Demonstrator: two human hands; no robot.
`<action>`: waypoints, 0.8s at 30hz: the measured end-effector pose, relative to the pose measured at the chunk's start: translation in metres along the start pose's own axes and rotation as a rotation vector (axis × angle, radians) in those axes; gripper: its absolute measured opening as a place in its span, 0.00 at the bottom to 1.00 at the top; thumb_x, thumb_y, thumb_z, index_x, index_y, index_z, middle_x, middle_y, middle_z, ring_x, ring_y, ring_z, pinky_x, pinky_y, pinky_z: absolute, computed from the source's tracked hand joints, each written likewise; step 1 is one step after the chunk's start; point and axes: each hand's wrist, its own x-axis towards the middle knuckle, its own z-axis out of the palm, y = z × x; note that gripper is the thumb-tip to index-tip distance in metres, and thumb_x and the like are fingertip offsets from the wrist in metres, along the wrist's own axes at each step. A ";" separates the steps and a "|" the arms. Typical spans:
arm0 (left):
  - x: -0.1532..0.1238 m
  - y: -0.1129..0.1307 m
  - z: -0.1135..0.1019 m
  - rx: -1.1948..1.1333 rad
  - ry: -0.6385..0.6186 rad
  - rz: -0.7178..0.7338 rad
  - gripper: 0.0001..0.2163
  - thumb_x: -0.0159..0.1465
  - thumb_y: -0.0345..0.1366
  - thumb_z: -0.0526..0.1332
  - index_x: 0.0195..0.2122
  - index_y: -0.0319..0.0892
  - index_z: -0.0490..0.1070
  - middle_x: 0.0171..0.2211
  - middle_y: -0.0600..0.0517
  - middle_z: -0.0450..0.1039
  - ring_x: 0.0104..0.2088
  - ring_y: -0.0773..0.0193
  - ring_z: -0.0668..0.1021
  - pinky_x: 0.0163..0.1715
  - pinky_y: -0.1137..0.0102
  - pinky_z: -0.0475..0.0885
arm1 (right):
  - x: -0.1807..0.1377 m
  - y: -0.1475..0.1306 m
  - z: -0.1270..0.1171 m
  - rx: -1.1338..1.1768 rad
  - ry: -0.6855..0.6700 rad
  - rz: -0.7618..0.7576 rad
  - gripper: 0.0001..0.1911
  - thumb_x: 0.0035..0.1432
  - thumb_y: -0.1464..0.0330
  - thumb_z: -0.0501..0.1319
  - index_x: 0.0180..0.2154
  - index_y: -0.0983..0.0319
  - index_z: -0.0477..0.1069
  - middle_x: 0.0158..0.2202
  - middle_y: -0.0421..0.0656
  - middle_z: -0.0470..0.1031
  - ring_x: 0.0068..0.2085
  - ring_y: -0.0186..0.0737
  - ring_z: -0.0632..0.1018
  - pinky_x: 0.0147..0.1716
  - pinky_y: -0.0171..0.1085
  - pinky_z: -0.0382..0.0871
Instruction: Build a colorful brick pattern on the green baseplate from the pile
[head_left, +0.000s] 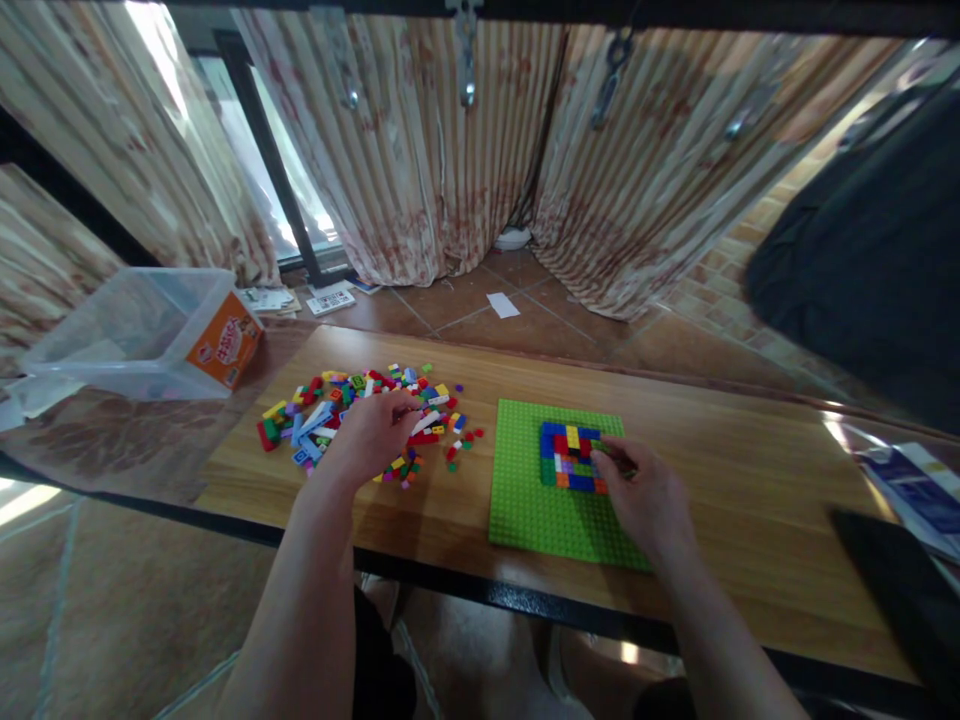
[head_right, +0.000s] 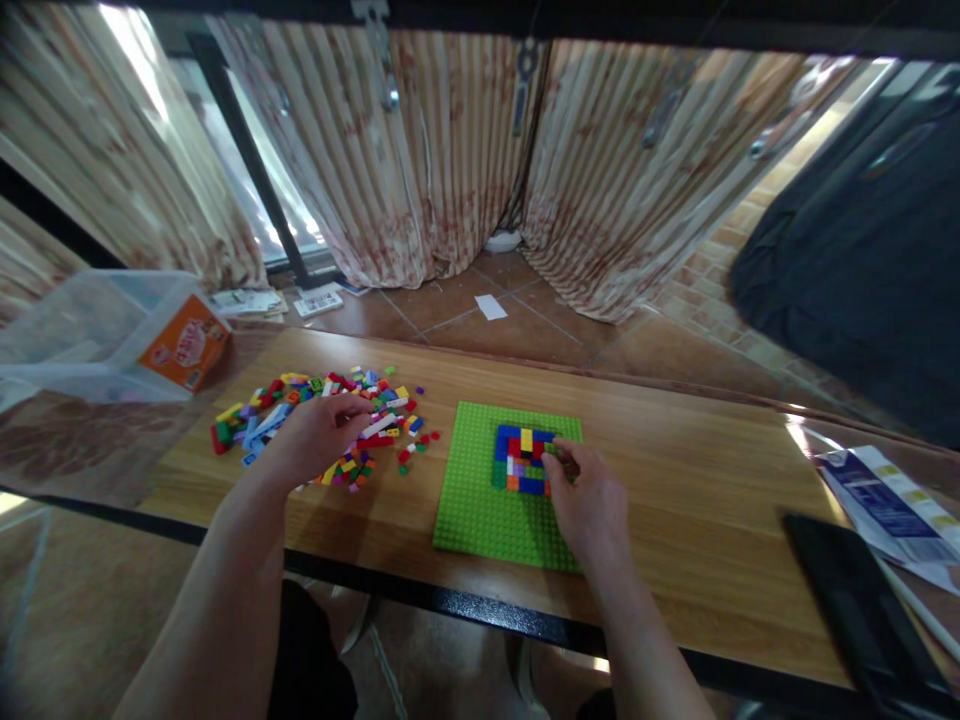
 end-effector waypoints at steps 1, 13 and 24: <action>0.000 -0.001 0.001 -0.014 0.001 -0.001 0.11 0.63 0.36 0.55 0.33 0.41 0.78 0.30 0.50 0.79 0.31 0.61 0.77 0.31 0.70 0.66 | 0.000 0.000 -0.001 0.003 -0.004 0.001 0.22 0.57 0.53 0.56 0.42 0.61 0.78 0.37 0.48 0.81 0.34 0.44 0.78 0.36 0.43 0.71; -0.002 -0.001 -0.003 -0.003 0.007 -0.038 0.12 0.62 0.38 0.55 0.33 0.42 0.78 0.30 0.50 0.78 0.31 0.60 0.76 0.31 0.70 0.65 | 0.019 0.008 0.001 -0.028 0.034 0.104 0.26 0.58 0.52 0.53 0.41 0.64 0.80 0.34 0.51 0.81 0.33 0.46 0.77 0.34 0.42 0.68; -0.002 0.003 -0.004 0.015 -0.011 -0.042 0.11 0.62 0.35 0.55 0.29 0.42 0.76 0.26 0.51 0.76 0.28 0.61 0.75 0.30 0.70 0.62 | 0.015 0.003 0.014 -0.169 0.029 0.022 0.26 0.63 0.55 0.48 0.42 0.65 0.78 0.39 0.53 0.79 0.36 0.48 0.75 0.37 0.44 0.66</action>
